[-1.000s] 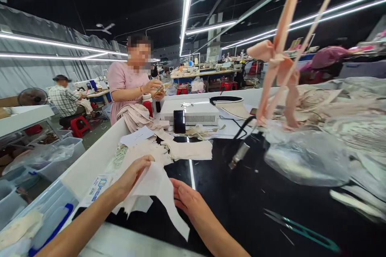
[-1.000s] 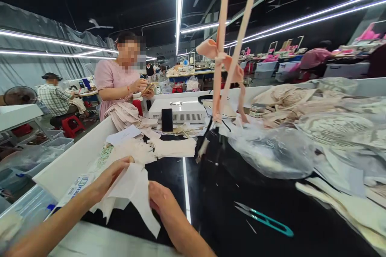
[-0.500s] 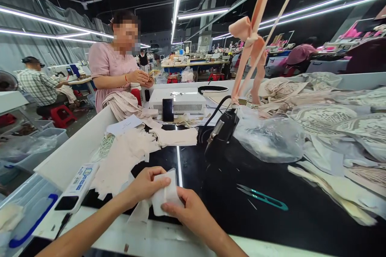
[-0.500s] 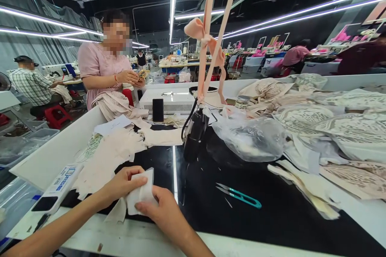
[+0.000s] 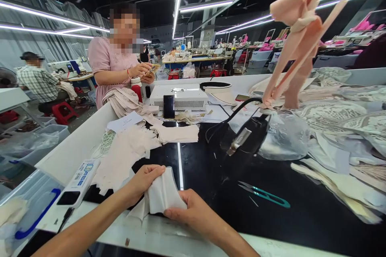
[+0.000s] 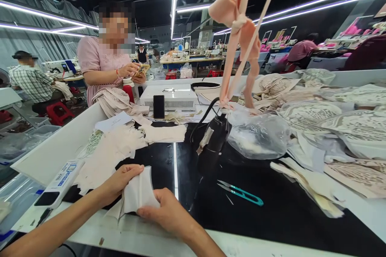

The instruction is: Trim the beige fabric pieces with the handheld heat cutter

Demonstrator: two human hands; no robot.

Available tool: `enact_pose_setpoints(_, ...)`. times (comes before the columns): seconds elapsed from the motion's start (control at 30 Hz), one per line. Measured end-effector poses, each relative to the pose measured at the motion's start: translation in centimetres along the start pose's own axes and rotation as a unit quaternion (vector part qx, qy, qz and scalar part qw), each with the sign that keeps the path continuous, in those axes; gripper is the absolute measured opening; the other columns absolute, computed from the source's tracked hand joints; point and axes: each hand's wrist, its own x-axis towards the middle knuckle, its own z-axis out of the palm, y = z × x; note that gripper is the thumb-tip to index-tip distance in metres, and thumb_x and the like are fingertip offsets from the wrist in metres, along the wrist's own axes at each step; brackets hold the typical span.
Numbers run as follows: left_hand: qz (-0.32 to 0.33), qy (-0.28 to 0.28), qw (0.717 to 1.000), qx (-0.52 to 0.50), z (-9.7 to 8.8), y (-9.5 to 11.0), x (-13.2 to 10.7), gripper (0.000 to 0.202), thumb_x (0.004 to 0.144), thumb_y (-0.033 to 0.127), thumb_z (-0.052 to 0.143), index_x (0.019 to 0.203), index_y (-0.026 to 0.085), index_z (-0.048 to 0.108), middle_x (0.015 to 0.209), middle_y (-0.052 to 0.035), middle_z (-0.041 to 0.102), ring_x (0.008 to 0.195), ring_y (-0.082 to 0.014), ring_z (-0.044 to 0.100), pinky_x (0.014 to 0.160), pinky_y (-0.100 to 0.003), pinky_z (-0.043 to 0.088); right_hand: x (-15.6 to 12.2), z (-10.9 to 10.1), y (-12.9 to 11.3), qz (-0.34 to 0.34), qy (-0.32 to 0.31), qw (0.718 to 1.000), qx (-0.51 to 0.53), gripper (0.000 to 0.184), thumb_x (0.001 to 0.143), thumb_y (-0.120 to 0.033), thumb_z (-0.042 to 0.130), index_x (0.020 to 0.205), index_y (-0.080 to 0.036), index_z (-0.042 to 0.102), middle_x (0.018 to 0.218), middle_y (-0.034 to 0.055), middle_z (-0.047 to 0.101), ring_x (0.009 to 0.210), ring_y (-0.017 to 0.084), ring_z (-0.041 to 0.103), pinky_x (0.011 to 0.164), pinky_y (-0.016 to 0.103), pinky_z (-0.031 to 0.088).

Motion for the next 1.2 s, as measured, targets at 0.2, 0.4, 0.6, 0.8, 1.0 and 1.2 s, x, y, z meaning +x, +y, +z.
enact_pose_setpoints(0.2, 0.03, -0.012, 0.997, 0.068, -0.6, 0.6, 0.5, 0.06, 0.086, 0.074, 0.048, 0.062, 0.02, 0.038, 0.06, 0.0053, 0.033, 0.054, -0.0097, 0.028, 0.049, -0.023, 0.024, 0.4, -0.4, -0.2, -0.02, 0.019, 0.995, -0.101, 0.025, 0.08, -0.033, 0.062, 0.066, -0.019, 0.047, 0.055, -0.0074, 0.036, 0.05, 0.007, 0.03, 0.045, 0.021, 0.023)
enact_pose_setpoints(0.4, 0.208, 0.052, 0.952, 0.219, -1.8, 2.9, 0.8, 0.045, 0.093, 0.056, 0.055, 0.072, 0.018, 0.065, 0.066, 0.0016, 0.052, 0.066, -0.0134, 0.046, 0.062, -0.024, 0.032, 2.3, -2.1, -0.8, -0.134, 0.132, 0.946, -0.265, 0.023, 0.092, -0.02, 0.047, 0.073, -0.017, 0.059, 0.071, 0.0007, 0.059, 0.068, 0.015, 0.057, 0.064, 0.026, 0.048)
enact_pose_setpoints(0.6, 0.487, 0.019, 0.675, 0.554, -0.4, 0.8, 0.4, 0.045, 0.104, 0.053, 0.036, 0.106, 0.023, 0.069, 0.073, -0.0006, 0.062, 0.064, -0.0164, 0.054, 0.058, -0.029, 0.034, 4.0, -4.9, -0.8, -0.196, 0.229, 0.855, -0.422, 0.047, 0.087, 0.001, 0.043, 0.123, -0.017, 0.066, 0.122, 0.0159, 0.068, 0.114, 0.028, 0.062, 0.1, 0.049, 0.05)
enact_pose_setpoints(0.8, 0.417, 0.002, 0.704, 0.575, 0.6, -2.7, -0.2, 0.032, 0.104, 0.043, 0.044, 0.12, 0.021, 0.061, 0.118, -0.0067, 0.068, 0.107, -0.0249, 0.063, 0.09, -0.039, 0.049, 3.5, -6.1, 1.3, -0.214, 0.259, 0.79, -0.512, 0.06, 0.081, 0.01, 0.036, 0.131, -0.011, 0.061, 0.137, 0.0225, 0.06, 0.131, 0.032, 0.055, 0.108, 0.055, 0.048)
enact_pose_setpoints(1.0, 0.415, -0.039, 0.708, 0.57, 1.0, -3.1, 0.3, 0.03, 0.1, 0.032, 0.055, 0.129, 0.022, 0.058, 0.128, -0.0069, 0.066, 0.117, -0.0257, 0.06, 0.1, -0.041, 0.05, 1.1, -5.2, 2.3, -0.262, 0.227, 0.761, -0.549, 0.058, 0.079, 0.011, 0.038, 0.121, -0.016, 0.066, 0.119, 0.0136, 0.073, 0.112, 0.025, 0.068, 0.093, 0.044, 0.06)
enact_pose_setpoints(1.2, 0.396, -0.061, 0.728, 0.556, 1.0, -2.9, -0.9, 0.029, 0.101, 0.028, 0.052, 0.129, 0.022, 0.058, 0.131, -0.0075, 0.064, 0.12, -0.0264, 0.059, 0.099, -0.042, 0.053, -4.2, -4.6, 1.3, -0.336, 0.277, 0.732, -0.524, 0.06, 0.084, 0.01, 0.034, 0.128, -0.02, 0.062, 0.116, 0.01, 0.073, 0.106, 0.021, 0.07, 0.087, 0.038, 0.062)
